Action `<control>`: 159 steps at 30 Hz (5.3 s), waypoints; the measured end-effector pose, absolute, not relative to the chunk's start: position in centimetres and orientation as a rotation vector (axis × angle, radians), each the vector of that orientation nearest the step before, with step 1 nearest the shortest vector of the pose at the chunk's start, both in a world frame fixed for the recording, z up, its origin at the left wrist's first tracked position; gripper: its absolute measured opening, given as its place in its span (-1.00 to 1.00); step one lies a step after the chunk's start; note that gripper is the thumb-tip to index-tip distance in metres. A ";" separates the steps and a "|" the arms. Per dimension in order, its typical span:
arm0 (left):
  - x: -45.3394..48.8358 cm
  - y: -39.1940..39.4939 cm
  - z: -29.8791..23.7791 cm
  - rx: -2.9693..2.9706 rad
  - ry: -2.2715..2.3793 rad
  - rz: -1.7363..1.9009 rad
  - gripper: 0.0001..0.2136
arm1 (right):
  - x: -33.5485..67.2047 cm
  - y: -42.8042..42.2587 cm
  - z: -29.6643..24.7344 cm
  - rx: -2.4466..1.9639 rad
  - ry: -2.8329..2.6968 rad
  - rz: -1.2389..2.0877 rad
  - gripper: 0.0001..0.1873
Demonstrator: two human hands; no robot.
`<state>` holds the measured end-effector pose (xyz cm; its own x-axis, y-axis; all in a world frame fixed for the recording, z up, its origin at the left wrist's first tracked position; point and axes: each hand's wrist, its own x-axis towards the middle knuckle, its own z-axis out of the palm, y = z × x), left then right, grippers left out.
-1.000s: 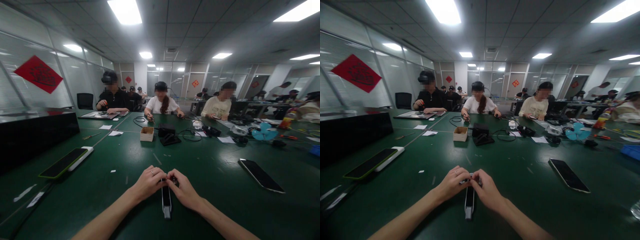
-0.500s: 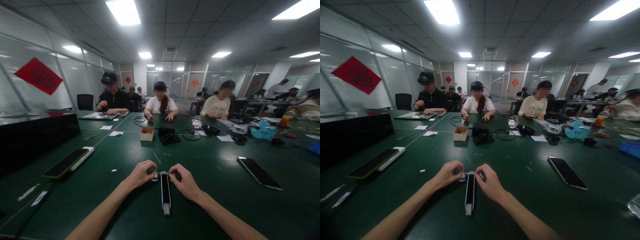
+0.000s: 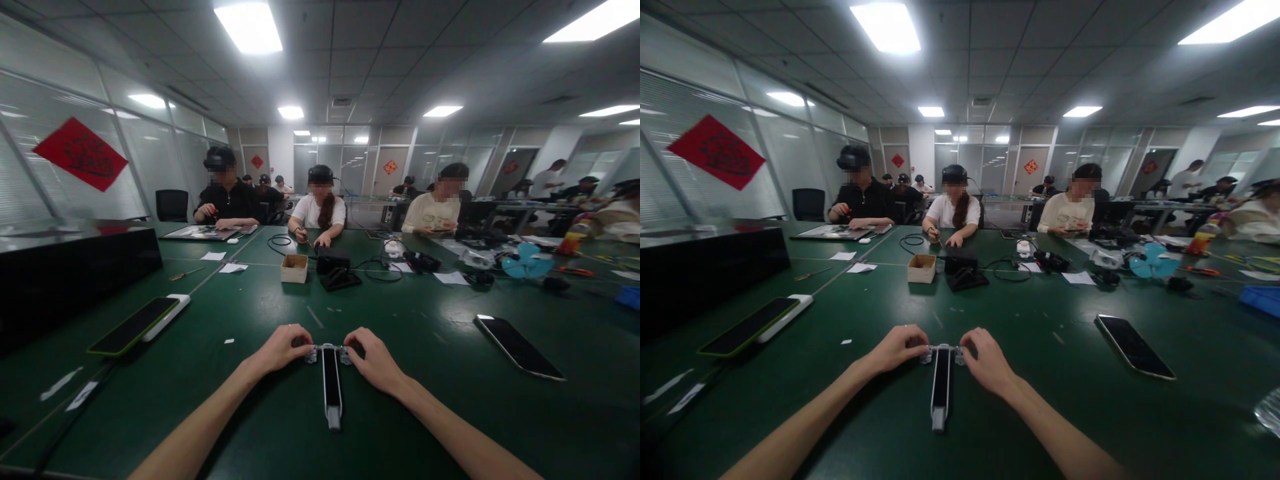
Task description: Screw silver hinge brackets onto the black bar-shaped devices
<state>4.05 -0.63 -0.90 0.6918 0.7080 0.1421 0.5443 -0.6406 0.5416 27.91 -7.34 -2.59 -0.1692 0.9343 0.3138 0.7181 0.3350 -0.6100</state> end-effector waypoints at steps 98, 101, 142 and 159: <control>5.5 -1.6 -1.9 2.585 1.110 0.639 -0.71 | 27.8 -7.5 -2.1 -1.514 -2.072 0.481 -0.70; 5.5 -1.6 -1.9 2.617 1.105 0.598 -0.71 | 27.8 -7.6 -2.1 -1.524 -2.059 0.506 -0.69; 5.4 -1.8 -1.9 2.656 1.039 0.696 -0.76 | 29.3 -6.9 -1.8 -1.520 -2.045 0.255 -0.78; 5.4 -1.4 -2.3 2.676 0.992 0.831 -0.78 | 26.8 -8.4 0.7 -1.789 -2.076 0.418 -0.71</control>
<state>5.38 -1.44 -2.34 0.6237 0.6438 0.4433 0.5497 -0.7645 0.3368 26.85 -8.42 0.66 -0.1276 0.9884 0.0828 0.8794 0.1513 -0.4514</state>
